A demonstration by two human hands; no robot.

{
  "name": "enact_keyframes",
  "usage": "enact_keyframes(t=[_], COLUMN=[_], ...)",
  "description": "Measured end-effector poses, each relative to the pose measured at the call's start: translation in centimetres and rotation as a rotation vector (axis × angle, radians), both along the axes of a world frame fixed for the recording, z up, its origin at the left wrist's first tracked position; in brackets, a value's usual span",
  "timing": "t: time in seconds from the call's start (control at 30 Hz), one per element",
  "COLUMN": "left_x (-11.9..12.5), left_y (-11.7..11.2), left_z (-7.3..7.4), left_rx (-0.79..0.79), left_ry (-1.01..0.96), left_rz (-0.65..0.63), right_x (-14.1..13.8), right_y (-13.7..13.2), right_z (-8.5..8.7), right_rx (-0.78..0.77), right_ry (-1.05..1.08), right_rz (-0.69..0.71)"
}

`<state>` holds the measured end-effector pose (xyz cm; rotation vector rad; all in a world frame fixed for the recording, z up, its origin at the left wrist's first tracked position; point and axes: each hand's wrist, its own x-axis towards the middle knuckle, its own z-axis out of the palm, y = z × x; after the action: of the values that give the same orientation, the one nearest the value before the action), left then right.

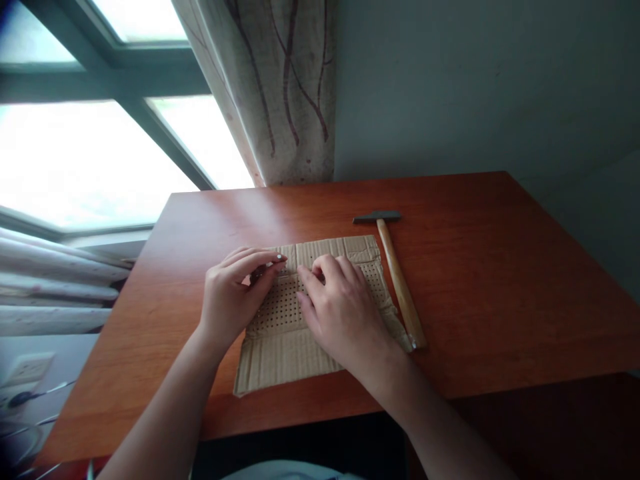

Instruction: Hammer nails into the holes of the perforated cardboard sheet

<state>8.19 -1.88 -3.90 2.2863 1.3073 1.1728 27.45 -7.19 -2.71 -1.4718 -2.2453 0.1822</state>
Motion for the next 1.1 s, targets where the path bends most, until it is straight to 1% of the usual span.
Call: enact_keyframes(t=[0.1, 0.2, 0.37, 0.47, 0.53, 0.57, 0.63, 0.7, 0.73, 0.8, 0.87, 0.9, 0.97, 1.1], left_x=[0.1, 0.0, -0.2, -0.2, -0.1, -0.1, -0.1, -0.1, -0.1, -0.1, -0.1, -0.1, -0.1, -0.1], left_y=[0.0, 0.1, 0.1, 0.0, 0.0, 0.0, 0.0, 0.0, 0.1, 0.1, 0.1, 0.2, 0.1, 0.1], left_z=[0.0, -0.2, -0.5, -0.4, -0.4, -0.4, -0.5, -0.6, -0.6, -0.7, -0.7, -0.8, -0.8, -1.0], left_rx=[-0.033, -0.07, -0.092, -0.086, -0.082, -0.079, -0.067, -0.051, -0.044, -0.035, -0.027, -0.021, -0.017, -0.031], left_ry=[-0.021, -0.03, -0.055, -0.052, -0.049, -0.045, -0.033, -0.014, -0.004, 0.014, 0.024, 0.025, 0.021, 0.001], left_rz=[0.016, 0.034, 0.019, 0.005, 0.002, 0.001, 0.001, 0.0, 0.001, 0.007, 0.01, 0.008, 0.001, -0.005], right_x=[0.0, 0.1, -0.2, 0.4, 1.7, 2.7, 5.3, 8.1, 9.3, 11.2, 12.0, 12.1, 11.9, 11.2], right_y=[0.0, 0.1, 0.0, -0.3, -0.4, -0.4, -0.1, 0.5, 0.9, 1.7, 2.2, 2.4, 2.6, 3.0], right_z=[0.1, 0.2, 0.2, 0.9, 1.5, 1.7, 1.5, 0.3, -0.7, -3.1, -5.3, -6.1, -7.0, -7.0], right_rx=[0.003, 0.003, -0.011, -0.022, -0.028, -0.03, 0.049, 0.096, 0.09, 0.001, -0.115, -0.16, -0.219, -0.287], right_ry=[0.006, 0.005, 0.011, 0.086, 0.192, 0.246, 0.314, 0.268, 0.213, 0.088, -0.023, -0.093, -0.179, -0.201], right_rz=[-0.002, -0.004, -0.011, 0.024, 0.021, -0.021, -0.212, -0.406, -0.462, -0.518, -0.561, -0.589, -0.635, -0.676])
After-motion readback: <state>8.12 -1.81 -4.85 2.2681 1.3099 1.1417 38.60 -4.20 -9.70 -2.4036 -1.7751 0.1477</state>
